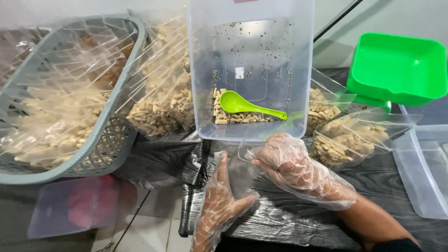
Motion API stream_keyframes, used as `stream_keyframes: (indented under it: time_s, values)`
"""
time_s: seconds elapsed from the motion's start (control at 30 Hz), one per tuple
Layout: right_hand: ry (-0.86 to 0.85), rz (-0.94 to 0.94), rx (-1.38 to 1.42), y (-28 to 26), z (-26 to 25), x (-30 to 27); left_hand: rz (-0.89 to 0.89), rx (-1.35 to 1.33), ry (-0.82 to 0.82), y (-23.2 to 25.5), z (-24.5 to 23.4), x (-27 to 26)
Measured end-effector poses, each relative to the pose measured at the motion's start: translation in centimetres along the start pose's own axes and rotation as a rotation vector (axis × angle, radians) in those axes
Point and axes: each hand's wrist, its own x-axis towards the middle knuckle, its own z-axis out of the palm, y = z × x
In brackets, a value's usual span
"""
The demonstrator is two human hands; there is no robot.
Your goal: Packaging small snack items into plastic bags and weighing them on a scale.
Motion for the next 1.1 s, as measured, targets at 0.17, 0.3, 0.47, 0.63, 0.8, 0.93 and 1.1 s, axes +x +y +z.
stream_keyframes:
  time_s: [0.17, 0.3, 0.47, 0.63, 0.8, 0.93, 1.1]
  values:
    - [0.020, 0.039, -0.119, 1.1, 1.7, -1.1, -0.017, -0.142, 0.140, 0.1, 0.0, -0.4]
    - [0.145, -0.076, -0.077, 1.4, 2.0, -0.8, 0.071, -0.032, 0.198, 0.4, -0.2, 0.1]
    - [0.000, -0.230, 0.072, -1.3, 0.3, 1.5, 0.274, -0.161, 0.290, 2.3, 0.3, 2.0]
    - [0.112, -0.094, 0.110, -0.7, 1.1, 1.6, 0.240, -0.358, 0.416, 1.5, 0.6, 4.8]
    - [-0.015, 0.161, -0.275, 4.0, 1.3, 2.0, 0.202, -0.473, 0.601, 0.2, -1.9, 7.1]
    - [-0.549, 0.423, -0.531, 7.8, 3.8, 3.2, 0.486, -0.582, 0.644, 2.5, -5.0, 8.5]
    - [-0.582, 0.296, -0.687, 14.7, 9.9, 3.2, 0.600, -0.674, 0.316, 2.0, -6.6, 9.2]
